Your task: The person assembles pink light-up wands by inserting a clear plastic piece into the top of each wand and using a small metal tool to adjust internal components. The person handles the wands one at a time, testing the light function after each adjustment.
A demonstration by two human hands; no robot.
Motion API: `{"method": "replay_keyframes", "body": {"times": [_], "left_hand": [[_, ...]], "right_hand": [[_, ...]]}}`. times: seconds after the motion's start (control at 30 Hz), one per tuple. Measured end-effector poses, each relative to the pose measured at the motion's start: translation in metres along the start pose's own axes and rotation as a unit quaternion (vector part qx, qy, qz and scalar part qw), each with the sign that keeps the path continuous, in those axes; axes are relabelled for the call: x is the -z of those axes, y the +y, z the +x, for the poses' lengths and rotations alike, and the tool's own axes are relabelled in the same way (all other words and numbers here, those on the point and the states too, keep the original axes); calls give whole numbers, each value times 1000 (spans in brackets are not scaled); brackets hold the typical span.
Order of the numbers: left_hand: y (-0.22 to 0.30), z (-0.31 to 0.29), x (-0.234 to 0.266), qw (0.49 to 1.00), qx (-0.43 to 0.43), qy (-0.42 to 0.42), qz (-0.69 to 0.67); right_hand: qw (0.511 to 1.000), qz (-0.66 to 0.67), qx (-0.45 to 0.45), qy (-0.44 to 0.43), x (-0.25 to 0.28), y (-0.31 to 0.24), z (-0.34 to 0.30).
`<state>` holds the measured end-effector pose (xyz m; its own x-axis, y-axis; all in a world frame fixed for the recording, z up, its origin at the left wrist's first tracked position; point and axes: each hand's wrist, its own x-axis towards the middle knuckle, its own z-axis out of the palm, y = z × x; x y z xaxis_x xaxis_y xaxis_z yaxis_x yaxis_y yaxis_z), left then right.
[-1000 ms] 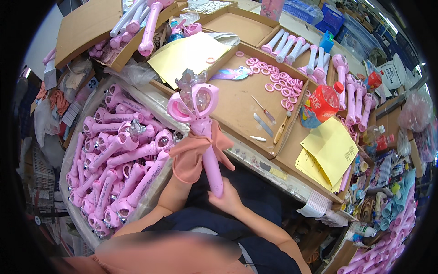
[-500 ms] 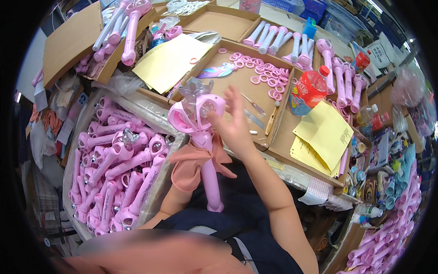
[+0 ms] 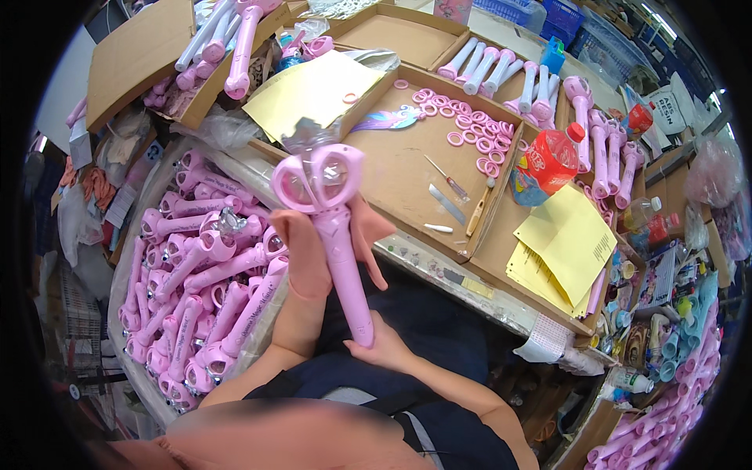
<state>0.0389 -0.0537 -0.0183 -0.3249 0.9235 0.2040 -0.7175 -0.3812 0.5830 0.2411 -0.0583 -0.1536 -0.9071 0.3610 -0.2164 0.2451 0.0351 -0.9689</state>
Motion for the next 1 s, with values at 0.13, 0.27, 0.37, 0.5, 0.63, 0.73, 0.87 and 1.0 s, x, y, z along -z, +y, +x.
{"method": "replay_keyframes", "body": {"times": [0.13,0.27,0.37,0.5,0.63,0.73,0.87,1.0], "left_hand": [[-7,13,0,1000,-10,-10,-13],[-20,-16,-2,982,48,93,158],[-25,-28,4,979,44,78,186],[-30,-28,14,981,7,20,191],[-31,-28,14,988,75,55,121],[-26,-25,10,984,100,75,129],[-13,-7,5,991,13,55,120],[-16,-1,-1,992,-78,60,84]], "right_hand": [[998,-23,40,44,5,-2,0],[997,-20,35,69,5,-2,3],[998,-30,29,50,4,0,2],[999,11,34,33,5,1,2],[998,20,43,35,4,1,2],[998,25,45,30,4,4,0],[999,-29,11,-9,6,6,-6],[999,-24,26,16,8,5,-7]]}}
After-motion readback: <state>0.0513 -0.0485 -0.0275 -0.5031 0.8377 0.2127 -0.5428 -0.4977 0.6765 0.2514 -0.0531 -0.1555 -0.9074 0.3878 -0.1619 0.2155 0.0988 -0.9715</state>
